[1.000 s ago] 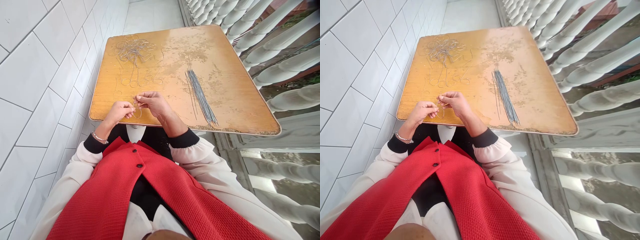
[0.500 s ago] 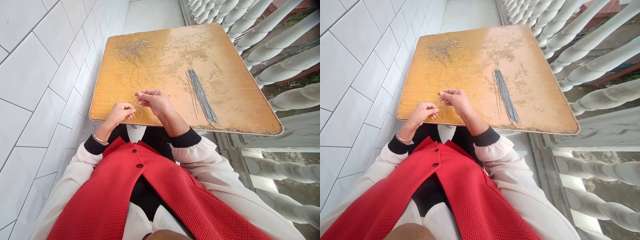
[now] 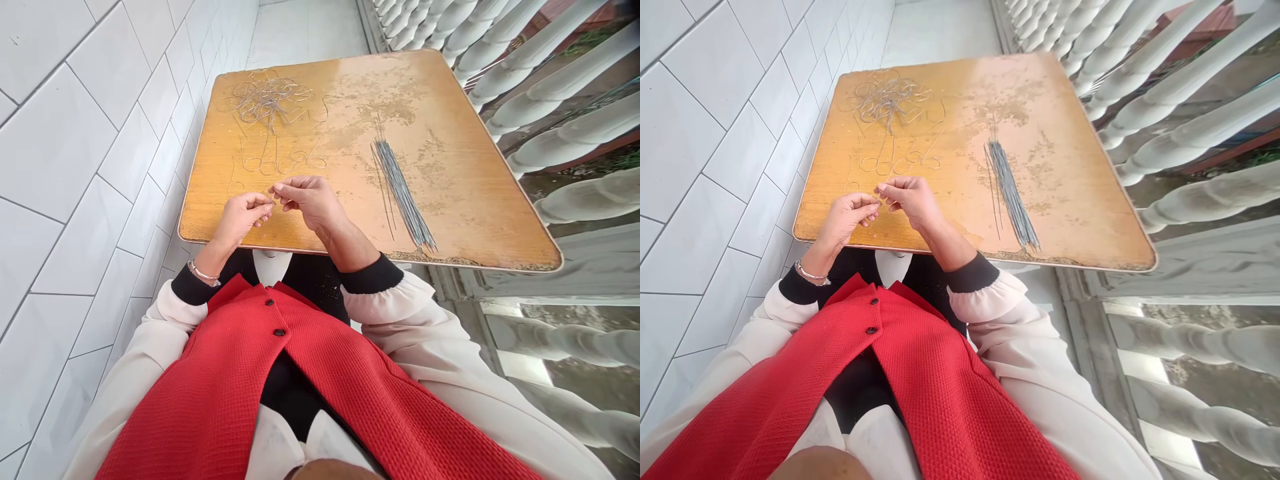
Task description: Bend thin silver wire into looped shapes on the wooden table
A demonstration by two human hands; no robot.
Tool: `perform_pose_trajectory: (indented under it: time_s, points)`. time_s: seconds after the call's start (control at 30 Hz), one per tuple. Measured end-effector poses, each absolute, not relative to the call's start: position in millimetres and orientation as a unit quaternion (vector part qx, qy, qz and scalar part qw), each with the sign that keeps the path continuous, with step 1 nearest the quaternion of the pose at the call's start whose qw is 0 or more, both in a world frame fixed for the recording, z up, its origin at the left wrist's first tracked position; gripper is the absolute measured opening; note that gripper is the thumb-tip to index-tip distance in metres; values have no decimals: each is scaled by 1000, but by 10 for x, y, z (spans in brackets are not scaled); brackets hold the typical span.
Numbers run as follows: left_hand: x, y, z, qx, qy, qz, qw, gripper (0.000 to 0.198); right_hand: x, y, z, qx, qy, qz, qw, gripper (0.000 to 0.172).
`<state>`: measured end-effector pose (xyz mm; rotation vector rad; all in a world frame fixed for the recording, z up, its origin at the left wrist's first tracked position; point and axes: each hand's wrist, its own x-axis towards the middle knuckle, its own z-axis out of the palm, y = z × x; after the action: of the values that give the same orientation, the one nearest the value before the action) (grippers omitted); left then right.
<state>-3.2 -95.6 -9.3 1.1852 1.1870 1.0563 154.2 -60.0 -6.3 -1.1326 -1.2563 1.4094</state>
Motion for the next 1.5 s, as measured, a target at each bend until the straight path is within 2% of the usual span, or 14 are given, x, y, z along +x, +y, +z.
perform_pose_trajectory:
  time_s: [0.33,0.53,0.67,0.83,0.97,1.17,1.3,1.5]
  points:
    - [-32,-985,-117,452,468,462,603,18,1519,-570,1,-460,-522,525,490,24]
    - [-137,-938,-151,434,443,437,651,12,1570,-559,67,-458,-506,553,477,19]
    - [-88,-938,-71,461,456,450,614,10,1566,-544,68,-457,-515,540,484,20]
    - [40,-930,36,490,484,474,549,23,1523,-539,45,-442,-521,543,488,21]
    - [61,-928,15,504,486,489,520,26,1501,-528,25,-430,-507,559,496,20]
    - [37,-924,-17,502,504,480,514,22,1546,-504,74,-447,-502,578,463,19]
    - [27,-906,-1,510,499,481,510,16,1584,-486,166,-464,-507,552,472,21]
    - [20,-881,-9,514,494,482,509,16,1535,-408,192,-479,-498,556,462,25]
